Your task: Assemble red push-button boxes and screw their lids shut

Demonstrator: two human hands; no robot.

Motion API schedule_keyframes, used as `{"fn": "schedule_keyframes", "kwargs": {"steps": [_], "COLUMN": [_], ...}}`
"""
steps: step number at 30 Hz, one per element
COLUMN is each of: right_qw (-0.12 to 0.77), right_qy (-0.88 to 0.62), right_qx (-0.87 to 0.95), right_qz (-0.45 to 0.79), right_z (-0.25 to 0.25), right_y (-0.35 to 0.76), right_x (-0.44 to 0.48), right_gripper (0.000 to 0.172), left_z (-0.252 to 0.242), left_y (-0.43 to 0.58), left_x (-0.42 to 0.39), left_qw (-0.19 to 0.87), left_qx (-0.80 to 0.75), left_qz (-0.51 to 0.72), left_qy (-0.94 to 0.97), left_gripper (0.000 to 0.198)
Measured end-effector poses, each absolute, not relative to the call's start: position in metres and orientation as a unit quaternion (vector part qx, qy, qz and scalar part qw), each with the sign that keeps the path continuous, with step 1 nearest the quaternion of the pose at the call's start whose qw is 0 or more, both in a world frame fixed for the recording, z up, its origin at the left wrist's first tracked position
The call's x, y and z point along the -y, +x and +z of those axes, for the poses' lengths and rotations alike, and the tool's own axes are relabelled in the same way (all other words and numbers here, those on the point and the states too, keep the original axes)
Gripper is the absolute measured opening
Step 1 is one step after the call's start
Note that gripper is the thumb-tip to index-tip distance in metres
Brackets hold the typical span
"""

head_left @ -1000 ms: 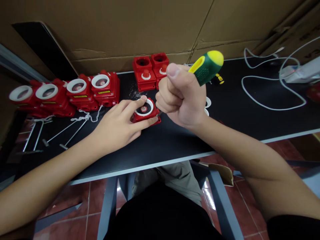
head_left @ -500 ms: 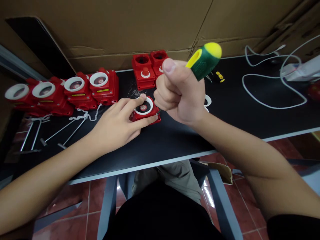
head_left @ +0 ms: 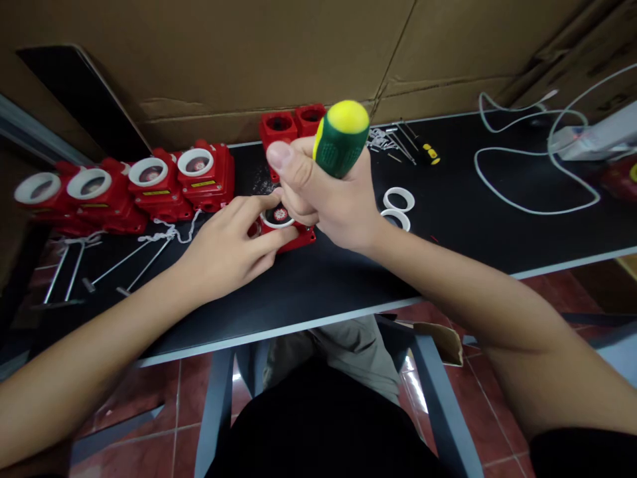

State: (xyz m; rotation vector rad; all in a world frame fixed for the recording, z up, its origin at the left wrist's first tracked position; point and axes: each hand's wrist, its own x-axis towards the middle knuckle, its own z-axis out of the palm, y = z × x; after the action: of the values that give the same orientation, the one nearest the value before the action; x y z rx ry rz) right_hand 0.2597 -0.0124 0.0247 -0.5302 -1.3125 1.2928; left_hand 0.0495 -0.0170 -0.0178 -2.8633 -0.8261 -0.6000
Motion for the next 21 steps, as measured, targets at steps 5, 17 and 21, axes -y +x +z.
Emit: {"fn": "schedule_keyframes", "kwargs": {"steps": [5,17,21], "right_qw": [0.595,0.546,0.503], "right_qy": [-0.227,-0.298,-0.306], "right_qx": [0.545,0.539,0.575], "right_qz": [0.545,0.568,0.568], "right_z": [0.022,0.016,0.017], "right_y": [0.257,0.251,0.258], "right_x": [0.008,-0.001,-0.002], "right_gripper": [0.072,0.079,0.074], "left_z": [-0.014,0.071,0.069], "left_y": [0.045,0.102,0.11], "left_x": [0.013,-0.002,-0.004], "left_qw": [-0.015,-0.162,-0.166], "left_qx": [0.259,0.27,0.295], "left_qz": [-0.259,-0.452,-0.464], "left_qy": [-0.93,-0.835,-0.819], "left_gripper": [0.045,0.037,0.032]}}
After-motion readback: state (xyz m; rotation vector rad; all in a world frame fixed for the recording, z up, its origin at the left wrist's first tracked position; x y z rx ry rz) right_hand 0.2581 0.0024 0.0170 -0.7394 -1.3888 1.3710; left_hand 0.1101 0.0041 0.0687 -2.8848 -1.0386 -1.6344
